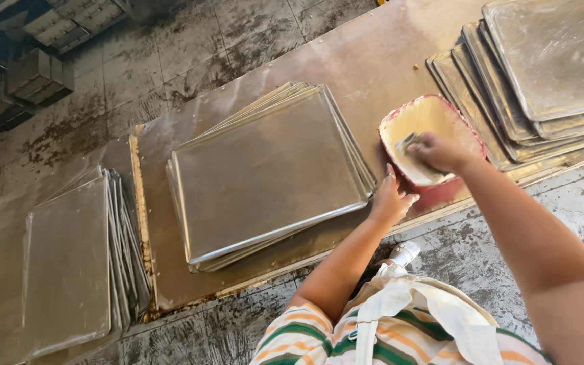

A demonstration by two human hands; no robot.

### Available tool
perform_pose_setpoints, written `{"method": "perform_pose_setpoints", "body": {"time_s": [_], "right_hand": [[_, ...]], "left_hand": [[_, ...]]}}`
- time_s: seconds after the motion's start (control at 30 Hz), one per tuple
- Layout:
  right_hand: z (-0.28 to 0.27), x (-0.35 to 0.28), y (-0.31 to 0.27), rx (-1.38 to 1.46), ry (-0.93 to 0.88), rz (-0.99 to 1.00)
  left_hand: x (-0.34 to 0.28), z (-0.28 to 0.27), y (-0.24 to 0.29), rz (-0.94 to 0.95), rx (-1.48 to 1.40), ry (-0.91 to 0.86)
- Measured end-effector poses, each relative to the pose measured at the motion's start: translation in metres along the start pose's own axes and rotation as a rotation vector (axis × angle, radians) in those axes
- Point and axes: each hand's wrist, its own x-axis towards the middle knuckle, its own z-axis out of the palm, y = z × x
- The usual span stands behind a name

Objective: The person repeatedly greases metal baking trays with a white substance using a cloth. They take trays from a stack, apply the substance, and place them on a separate stack.

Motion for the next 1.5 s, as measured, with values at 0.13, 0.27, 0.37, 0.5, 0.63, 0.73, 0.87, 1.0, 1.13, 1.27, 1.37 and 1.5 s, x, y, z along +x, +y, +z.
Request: {"method": "perform_pose_setpoints", "body": {"time_s": [0.13, 0.27, 0.37, 0.5, 0.63, 0.73, 0.87, 1.0, 1.13, 1.27, 1.37, 1.5], "right_hand": [[-0.008, -0.054, -0.033, 0.36, 0.12, -0.136], [0.03, -0.095, -0.047, 0.611, 0.04, -0.079], [0.064, -0.107, -0.049, 0.554, 0.012, -0.106], [0.109, -0.106, -0.074, 0.239, 0.207, -0.084], [0.143, -0.084, -0.126, 0.049, 0.217, -0.134], [0.182, -0.046, -0.17, 0.028, 0.155, -0.09], [0.248, 0.004, -0.214, -0.096, 0.129, 0.007], [0.267, 0.02, -0.217, -0.276, 0.283, -0.134], [0.214, 0.016, -0.177, -0.266, 0.617, -0.016], [0.169, 0.032, -0.113, -0.244, 0.646, 0.05], [0.155, 0.054, -0.077, -0.07, 0.468, 0.212], [0.153, 0.088, -0.082, 0.254, 0.229, 0.528]], "left_hand": [[-0.059, -0.077, 0.006, 0.083, -0.114, -0.043], [-0.13, -0.205, 0.049, 0.125, 0.242, 0.269], [-0.171, -0.304, 0.079, 0.062, 0.396, 0.575], [-0.203, -0.411, 0.071, 0.088, 0.399, 0.885], [-0.214, -0.49, 0.034, 0.025, 0.629, 1.058], [-0.208, -0.542, -0.006, -0.098, 0.515, 1.016], [-0.191, -0.591, -0.056, -0.279, -0.046, 0.866], [-0.163, -0.615, -0.072, -0.37, -0.186, 0.735], [-0.151, -0.615, -0.078, -0.35, -0.25, 0.631], [-0.137, -0.614, -0.085, -0.209, -0.276, 0.596], [-0.144, -0.61, -0.088, -0.284, -0.244, 0.632], [-0.14, -0.608, -0.077, -0.085, -0.042, 0.623]]}}
